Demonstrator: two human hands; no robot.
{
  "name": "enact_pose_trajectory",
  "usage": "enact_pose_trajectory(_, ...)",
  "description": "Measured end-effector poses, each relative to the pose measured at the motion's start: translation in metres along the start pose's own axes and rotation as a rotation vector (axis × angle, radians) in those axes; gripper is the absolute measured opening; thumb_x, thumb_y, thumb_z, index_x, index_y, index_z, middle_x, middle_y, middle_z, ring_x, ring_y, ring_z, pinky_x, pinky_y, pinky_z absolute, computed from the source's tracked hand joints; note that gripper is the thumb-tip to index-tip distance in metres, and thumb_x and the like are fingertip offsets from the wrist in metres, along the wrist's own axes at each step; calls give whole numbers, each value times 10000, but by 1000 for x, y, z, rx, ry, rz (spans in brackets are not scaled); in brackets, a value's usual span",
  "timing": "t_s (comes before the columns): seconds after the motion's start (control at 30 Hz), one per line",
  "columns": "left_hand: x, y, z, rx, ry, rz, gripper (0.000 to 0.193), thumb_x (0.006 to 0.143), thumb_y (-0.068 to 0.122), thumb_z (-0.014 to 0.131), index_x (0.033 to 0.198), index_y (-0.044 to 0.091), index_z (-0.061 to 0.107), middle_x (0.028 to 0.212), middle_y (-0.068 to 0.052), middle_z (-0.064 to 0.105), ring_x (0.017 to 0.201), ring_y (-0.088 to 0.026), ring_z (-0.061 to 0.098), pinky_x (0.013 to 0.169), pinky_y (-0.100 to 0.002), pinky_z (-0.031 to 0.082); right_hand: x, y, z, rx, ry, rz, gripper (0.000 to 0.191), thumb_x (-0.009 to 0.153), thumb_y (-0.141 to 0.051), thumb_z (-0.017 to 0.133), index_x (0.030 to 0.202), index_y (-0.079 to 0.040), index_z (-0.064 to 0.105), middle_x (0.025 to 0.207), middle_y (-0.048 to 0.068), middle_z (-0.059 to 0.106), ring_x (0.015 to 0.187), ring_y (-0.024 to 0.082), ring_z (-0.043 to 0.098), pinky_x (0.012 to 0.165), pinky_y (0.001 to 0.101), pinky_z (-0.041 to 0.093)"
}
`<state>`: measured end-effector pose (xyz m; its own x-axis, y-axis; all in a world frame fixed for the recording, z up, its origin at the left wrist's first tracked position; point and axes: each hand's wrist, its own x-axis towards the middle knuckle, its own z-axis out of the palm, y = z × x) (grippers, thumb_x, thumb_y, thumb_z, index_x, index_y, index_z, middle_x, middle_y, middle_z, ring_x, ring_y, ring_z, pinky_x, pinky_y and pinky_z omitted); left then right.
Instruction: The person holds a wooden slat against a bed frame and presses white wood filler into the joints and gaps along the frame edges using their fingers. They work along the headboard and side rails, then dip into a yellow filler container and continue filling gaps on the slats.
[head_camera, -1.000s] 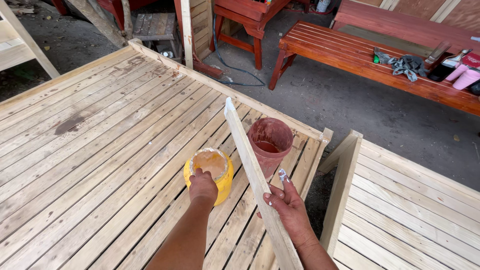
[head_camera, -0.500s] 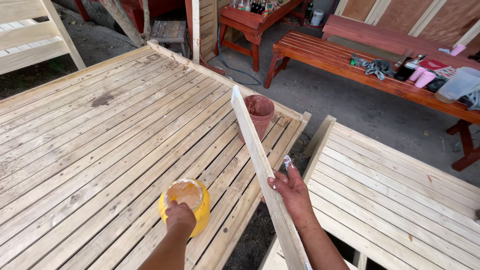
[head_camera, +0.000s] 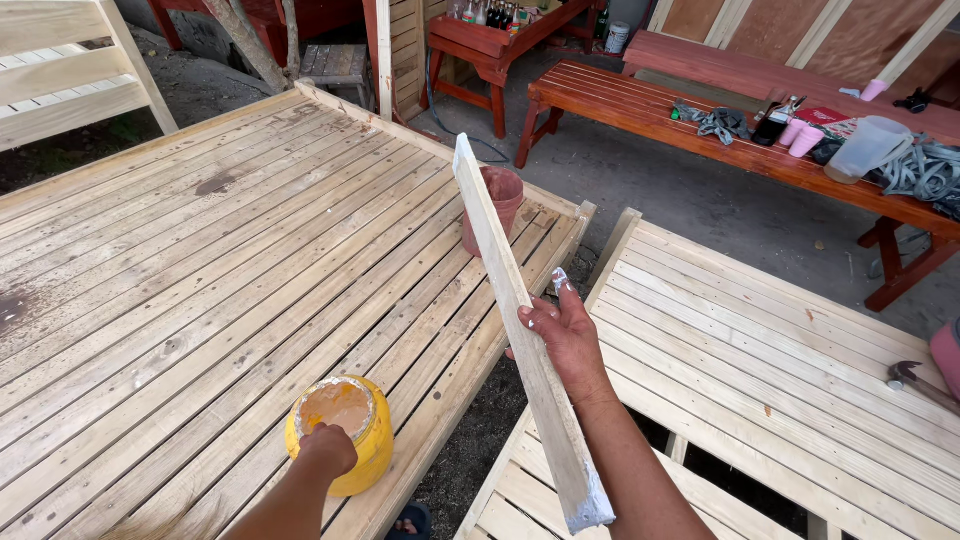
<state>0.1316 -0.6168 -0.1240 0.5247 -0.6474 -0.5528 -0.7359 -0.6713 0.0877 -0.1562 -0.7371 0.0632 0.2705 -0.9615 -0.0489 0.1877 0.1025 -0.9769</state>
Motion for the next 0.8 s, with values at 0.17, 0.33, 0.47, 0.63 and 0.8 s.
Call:
enact_pose_trajectory(0.17, -12, -1, -10, 126, -71, 79, 501, 774, 151, 780, 1253, 39, 683, 1307, -163, 706, 1241, -302, 674, 1055, -386, 540, -15, -8, -3, -7, 27, 24, 980, 860, -112, 673, 1632, -158, 71, 1371, 213, 624, 985, 258, 734, 673, 421, 669)
enact_pose_trajectory(0.33, -27, 0, -18, 262, -161, 164, 379, 755, 201, 786, 1109, 66, 778, 1199, -136, 754, 1152, -301, 726, 967, -396, 589, -23, 2, -8, 35, 56, 27, 986, 854, -117, 681, 1640, -165, 88, 1343, 197, 630, 948, 262, 727, 657, 417, 662)
enact_pose_trajectory(0.47, -24, 1, -24, 240, -201, 142, 433, 781, 306, 845, 1149, 99, 749, 1235, -98, 733, 1193, -299, 697, 1014, -427, 569, -22, 19, -2, 59, 84, 53, 980, 860, -123, 683, 1638, -165, 88, 1314, 190, 639, 932, 257, 723, 653, 422, 657)
enact_pose_trajectory(0.63, -17, 28, -31, 247, -180, 286, 428, 821, 441, 742, 1055, 86, 799, 1183, -151, 762, 1136, -291, 712, 1004, -414, 538, -20, 40, 15, 67, 9, 43, 974, 854, -105, 676, 1643, -149, 106, 1296, 210, 669, 886, 260, 711, 620, 405, 636)
enact_pose_trajectory(0.8, -33, 88, -70, -1320, -611, 132, 867, 838, 663, 728, 1419, 43, 557, 1284, -136, 569, 1161, -334, 654, 1019, -578, 466, -15, 47, 40, 42, 27, 89, 982, 840, -102, 681, 1637, -166, 110, 1324, 195, 658, 898, 248, 725, 599, 398, 632)
